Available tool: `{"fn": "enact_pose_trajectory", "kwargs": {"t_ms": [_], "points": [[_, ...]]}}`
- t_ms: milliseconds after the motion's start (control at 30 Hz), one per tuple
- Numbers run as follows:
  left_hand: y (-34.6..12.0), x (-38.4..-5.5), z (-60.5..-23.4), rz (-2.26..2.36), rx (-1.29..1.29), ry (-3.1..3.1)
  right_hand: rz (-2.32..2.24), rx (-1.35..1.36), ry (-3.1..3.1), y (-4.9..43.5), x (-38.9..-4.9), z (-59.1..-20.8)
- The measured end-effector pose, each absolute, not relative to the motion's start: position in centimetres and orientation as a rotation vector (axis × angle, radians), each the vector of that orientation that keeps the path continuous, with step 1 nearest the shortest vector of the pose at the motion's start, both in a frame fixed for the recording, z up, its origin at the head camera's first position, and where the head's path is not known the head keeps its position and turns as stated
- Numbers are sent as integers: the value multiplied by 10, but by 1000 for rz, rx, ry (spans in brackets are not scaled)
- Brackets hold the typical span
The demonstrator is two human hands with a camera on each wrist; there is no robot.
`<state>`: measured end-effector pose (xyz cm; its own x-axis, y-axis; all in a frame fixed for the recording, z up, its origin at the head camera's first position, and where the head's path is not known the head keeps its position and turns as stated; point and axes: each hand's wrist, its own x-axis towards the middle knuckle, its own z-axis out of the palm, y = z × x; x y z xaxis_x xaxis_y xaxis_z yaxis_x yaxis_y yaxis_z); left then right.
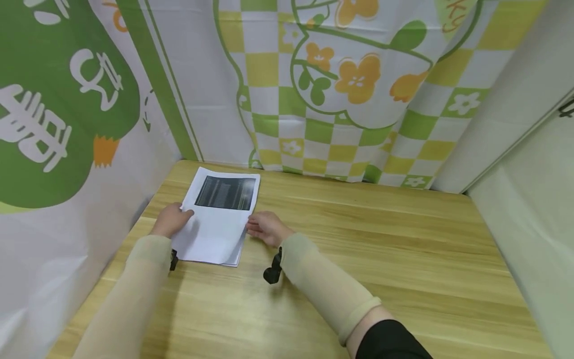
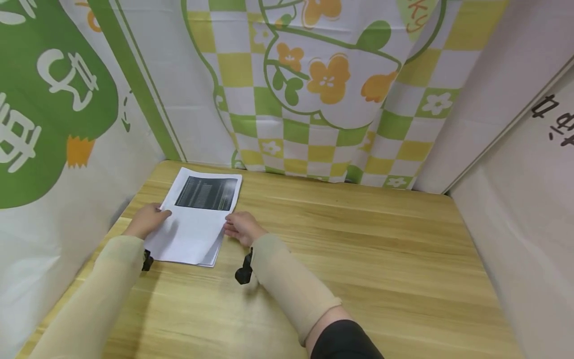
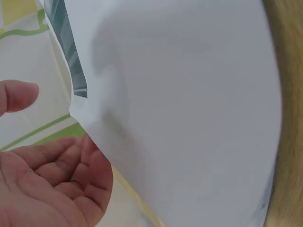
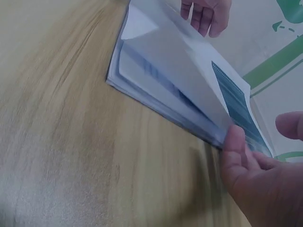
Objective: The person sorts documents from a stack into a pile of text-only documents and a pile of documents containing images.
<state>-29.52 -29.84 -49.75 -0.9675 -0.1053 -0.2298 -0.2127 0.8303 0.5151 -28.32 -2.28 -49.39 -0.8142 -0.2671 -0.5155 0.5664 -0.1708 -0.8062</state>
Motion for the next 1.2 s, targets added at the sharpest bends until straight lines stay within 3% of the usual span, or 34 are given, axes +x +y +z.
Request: {"fn": "enact_pose_trajectory", "kwargs": {"t_ms": [367,1200], "points": [[-286,-293,-499,956,-234,2816,-1943,387,1955,-2,-281,-512],[-261,-303,-513,1218,-208,2637,-1804,279,2090,47,-282,-510]]}}
